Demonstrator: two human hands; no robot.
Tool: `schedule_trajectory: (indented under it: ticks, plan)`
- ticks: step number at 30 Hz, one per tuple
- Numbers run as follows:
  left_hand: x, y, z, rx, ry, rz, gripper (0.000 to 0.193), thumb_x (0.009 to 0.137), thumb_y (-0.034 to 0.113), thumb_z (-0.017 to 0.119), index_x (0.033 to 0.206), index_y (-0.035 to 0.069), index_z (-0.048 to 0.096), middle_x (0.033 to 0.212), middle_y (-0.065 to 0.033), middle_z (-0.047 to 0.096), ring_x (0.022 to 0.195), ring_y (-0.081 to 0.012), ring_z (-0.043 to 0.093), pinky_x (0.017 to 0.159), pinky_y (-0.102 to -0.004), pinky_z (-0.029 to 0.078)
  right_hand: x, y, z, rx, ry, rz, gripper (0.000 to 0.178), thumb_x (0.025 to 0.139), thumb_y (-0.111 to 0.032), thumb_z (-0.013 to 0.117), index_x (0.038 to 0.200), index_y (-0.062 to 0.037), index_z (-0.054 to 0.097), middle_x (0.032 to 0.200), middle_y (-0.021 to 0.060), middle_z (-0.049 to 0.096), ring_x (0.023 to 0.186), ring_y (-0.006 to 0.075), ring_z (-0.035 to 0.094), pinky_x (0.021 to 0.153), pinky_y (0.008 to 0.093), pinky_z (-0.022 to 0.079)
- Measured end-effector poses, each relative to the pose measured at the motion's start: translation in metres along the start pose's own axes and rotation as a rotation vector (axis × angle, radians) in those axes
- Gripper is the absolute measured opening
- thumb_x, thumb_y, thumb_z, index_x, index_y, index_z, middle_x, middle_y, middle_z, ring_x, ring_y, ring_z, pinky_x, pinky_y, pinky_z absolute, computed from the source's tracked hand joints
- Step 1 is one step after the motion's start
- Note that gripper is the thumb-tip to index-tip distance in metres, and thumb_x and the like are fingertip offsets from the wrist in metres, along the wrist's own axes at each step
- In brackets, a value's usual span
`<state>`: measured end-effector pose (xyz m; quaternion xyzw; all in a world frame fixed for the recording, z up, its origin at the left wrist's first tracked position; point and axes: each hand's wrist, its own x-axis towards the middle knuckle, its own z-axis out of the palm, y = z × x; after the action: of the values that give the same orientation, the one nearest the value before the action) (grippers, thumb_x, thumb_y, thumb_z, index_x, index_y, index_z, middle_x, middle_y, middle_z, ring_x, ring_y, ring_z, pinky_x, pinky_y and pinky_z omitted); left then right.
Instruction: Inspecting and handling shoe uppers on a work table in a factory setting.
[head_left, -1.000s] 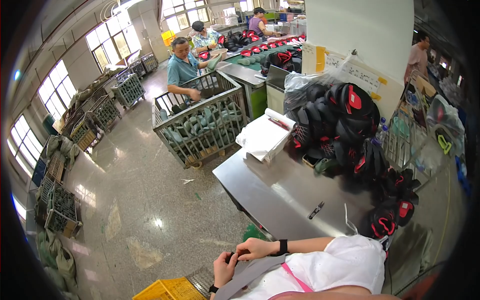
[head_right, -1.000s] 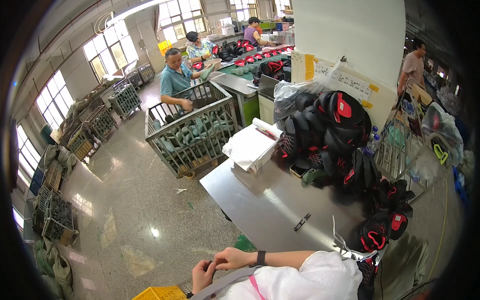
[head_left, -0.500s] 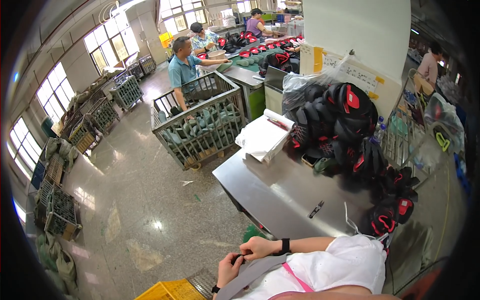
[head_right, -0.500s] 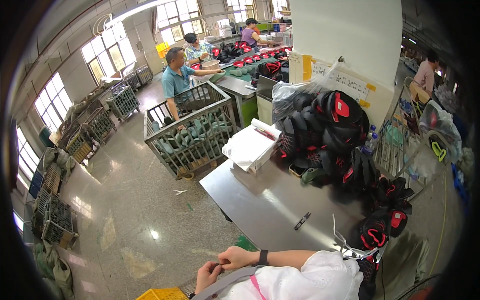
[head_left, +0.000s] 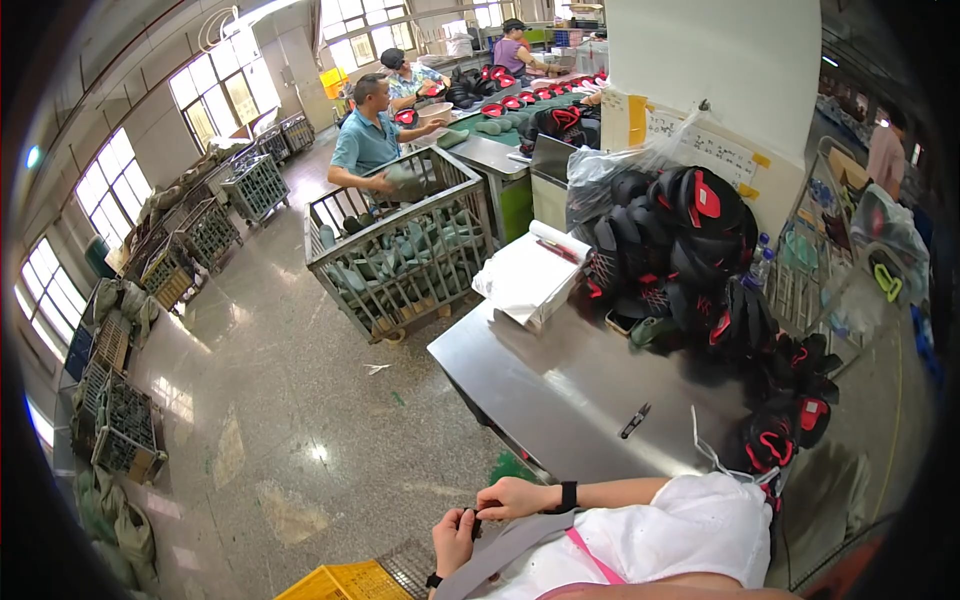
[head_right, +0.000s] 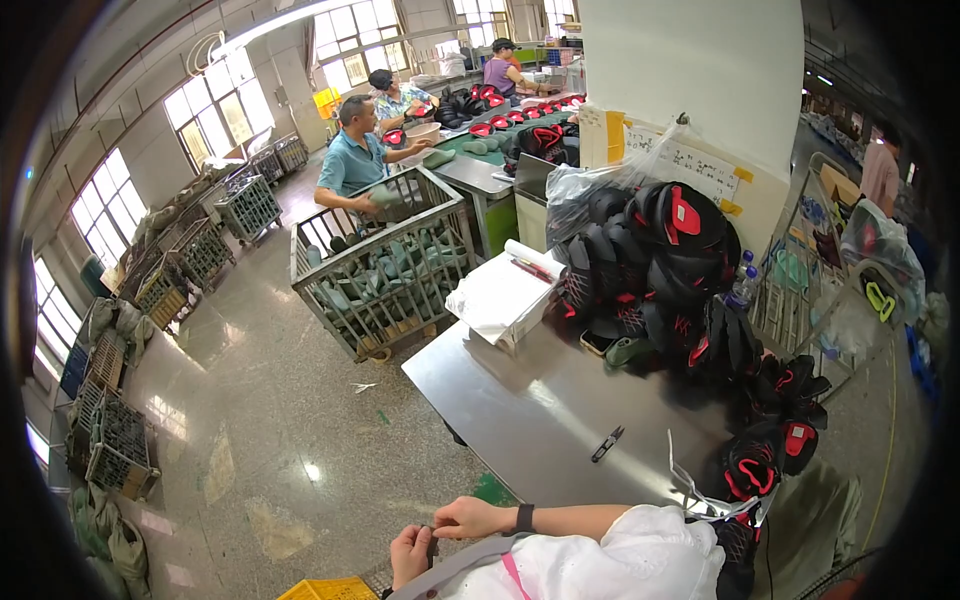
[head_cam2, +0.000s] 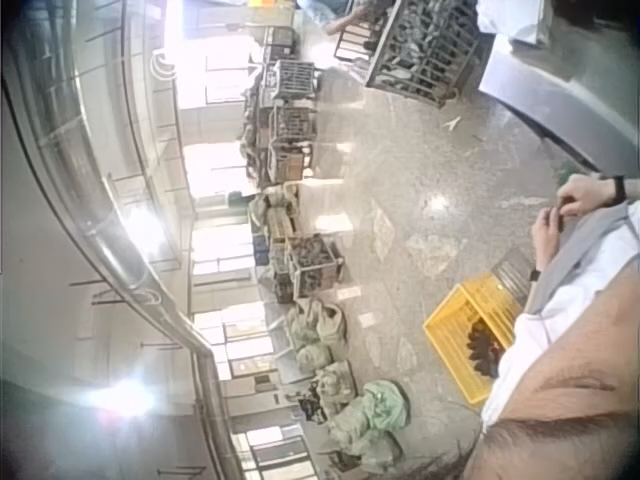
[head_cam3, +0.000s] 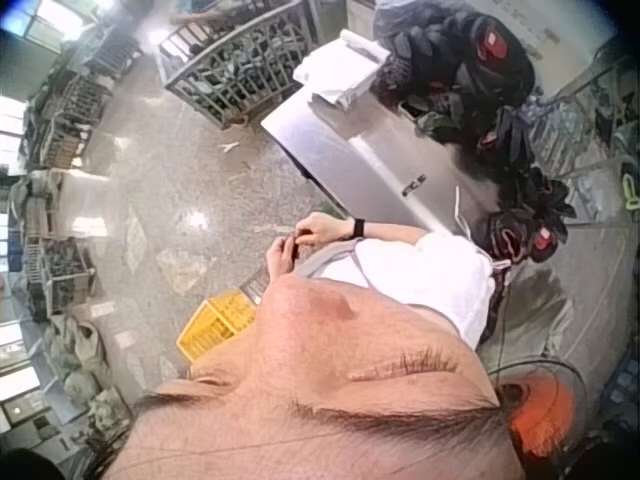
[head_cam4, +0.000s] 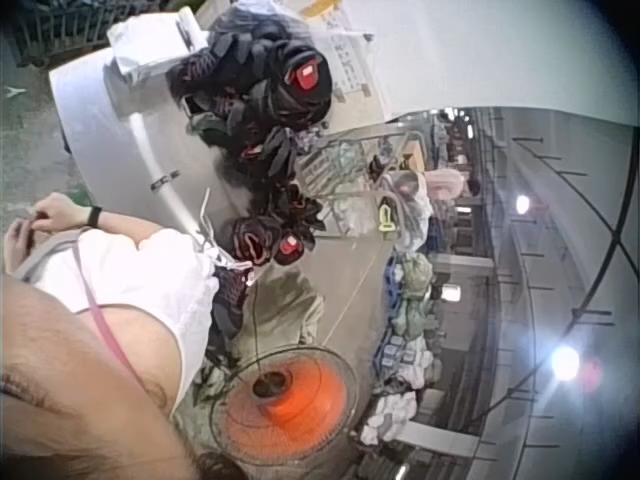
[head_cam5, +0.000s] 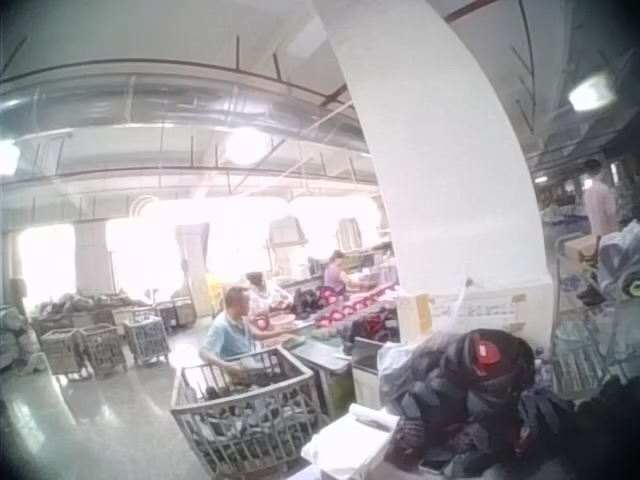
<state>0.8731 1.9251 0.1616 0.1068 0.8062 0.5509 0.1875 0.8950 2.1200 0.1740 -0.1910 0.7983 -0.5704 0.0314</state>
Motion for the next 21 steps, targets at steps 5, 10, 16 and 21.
schedule_trajectory:
  ticks: [5,10,16,21]
  plan:
    - [-0.002,0.022,0.0,-0.035,-0.078,-0.066,0.022,0.087,0.019,0.059,0.08,-0.002,0.06,0.061,-0.0055,0.059,0.057,-0.0097,0.055,0.052,-0.0258,0.044,0.0,0.002,0.0,0.024,-0.041,0.015,0.02,0.082,-0.021,0.061,0.083,-0.0019,0.058,0.068,0.0133,0.06,0.061,0.0275,0.058,0.056,0.0341,0.044]
    - [-0.009,0.047,0.005,-0.158,-0.072,-0.064,0.013,0.087,0.011,0.059,0.085,-0.002,0.06,0.069,-0.0032,0.061,0.061,-0.0071,0.053,0.055,-0.0222,0.043,0.001,0.007,-0.004,-0.083,-0.077,-0.032,0.016,0.08,-0.017,0.061,0.083,-0.0024,0.057,0.066,0.0124,0.058,0.058,0.0255,0.055,0.055,0.0327,0.043]
    - [-0.004,0.031,0.001,0.044,0.038,0.05,0.015,0.084,0.011,0.062,0.083,-0.003,0.06,0.066,-0.0065,0.063,0.057,-0.0088,0.057,0.052,-0.0241,0.046,0.001,-0.004,-0.001,0.212,0.029,0.029,0.016,0.081,-0.014,0.061,0.085,0.0003,0.057,0.066,0.0077,0.059,0.06,0.0144,0.054,0.057,0.0291,0.043]
    - [-0.004,0.029,0.004,-0.006,0.048,0.058,0.017,0.083,0.014,0.064,0.079,-0.002,0.06,0.06,-0.0059,0.061,0.052,-0.0087,0.055,0.049,-0.0241,0.044,0.002,0.004,-0.004,0.244,-0.049,0.044,0.016,0.082,-0.013,0.061,0.086,0.0018,0.058,0.067,0.0063,0.059,0.062,0.011,0.052,0.058,0.0273,0.043]
